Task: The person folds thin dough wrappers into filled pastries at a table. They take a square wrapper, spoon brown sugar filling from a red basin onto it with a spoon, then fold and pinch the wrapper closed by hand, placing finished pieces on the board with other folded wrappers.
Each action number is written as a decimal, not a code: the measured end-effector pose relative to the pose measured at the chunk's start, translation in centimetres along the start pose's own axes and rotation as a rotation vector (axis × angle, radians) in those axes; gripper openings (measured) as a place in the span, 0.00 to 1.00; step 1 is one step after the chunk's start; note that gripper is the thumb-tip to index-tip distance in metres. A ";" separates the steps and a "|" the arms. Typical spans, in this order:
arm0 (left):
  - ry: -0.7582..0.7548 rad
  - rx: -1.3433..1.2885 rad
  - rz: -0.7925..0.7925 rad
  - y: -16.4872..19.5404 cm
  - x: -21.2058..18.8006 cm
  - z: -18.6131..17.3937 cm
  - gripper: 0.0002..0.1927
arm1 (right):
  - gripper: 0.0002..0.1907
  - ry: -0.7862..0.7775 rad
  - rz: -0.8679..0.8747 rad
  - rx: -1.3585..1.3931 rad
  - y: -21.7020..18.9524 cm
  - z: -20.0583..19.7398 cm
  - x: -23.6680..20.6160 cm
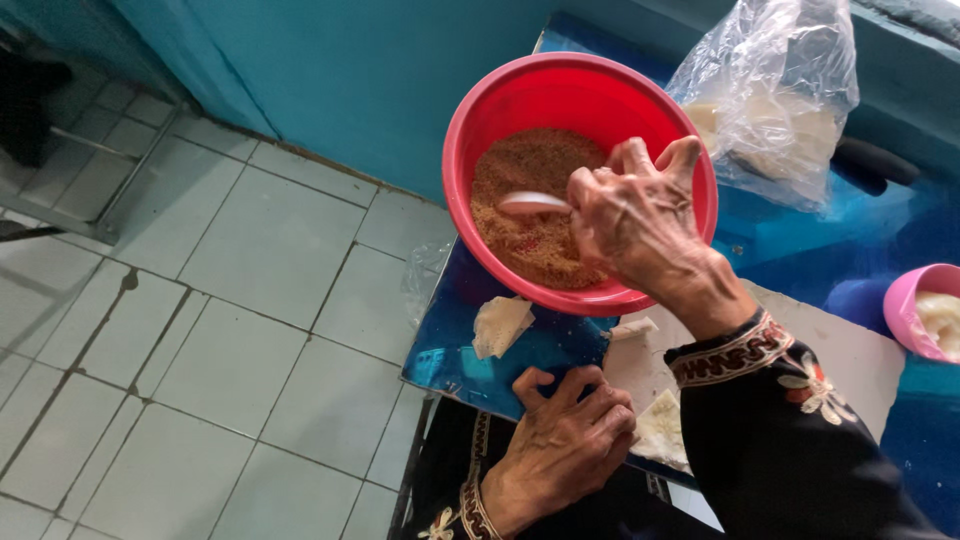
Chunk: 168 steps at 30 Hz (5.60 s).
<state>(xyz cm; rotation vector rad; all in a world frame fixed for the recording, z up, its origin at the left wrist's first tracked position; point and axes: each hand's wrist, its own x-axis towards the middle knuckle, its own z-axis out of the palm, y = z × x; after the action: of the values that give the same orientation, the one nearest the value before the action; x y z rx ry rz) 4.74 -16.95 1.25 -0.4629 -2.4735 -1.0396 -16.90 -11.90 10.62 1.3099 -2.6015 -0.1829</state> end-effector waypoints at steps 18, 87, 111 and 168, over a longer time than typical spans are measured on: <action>0.051 0.006 -0.011 0.7 0.1 0.1 0.07 | 0.14 0.082 0.316 0.362 1.1 -2.2 -4.0; 0.022 0.103 -0.109 3.8 -1.1 2.0 0.13 | 0.15 0.452 -0.027 0.338 0.5 -4.1 -13.4; 0.050 0.167 -0.222 6.2 -0.6 3.4 0.08 | 0.08 0.115 0.511 0.268 -4.0 -0.3 -29.9; -0.087 0.280 0.103 6.5 -0.4 3.5 0.21 | 0.21 0.243 0.222 0.404 -2.8 0.5 -30.2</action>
<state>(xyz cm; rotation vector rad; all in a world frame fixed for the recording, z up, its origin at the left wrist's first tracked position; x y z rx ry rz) 7.12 -10.07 2.68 -0.5481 -2.5876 -0.6323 2.56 10.74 5.28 1.0555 -2.6237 0.5299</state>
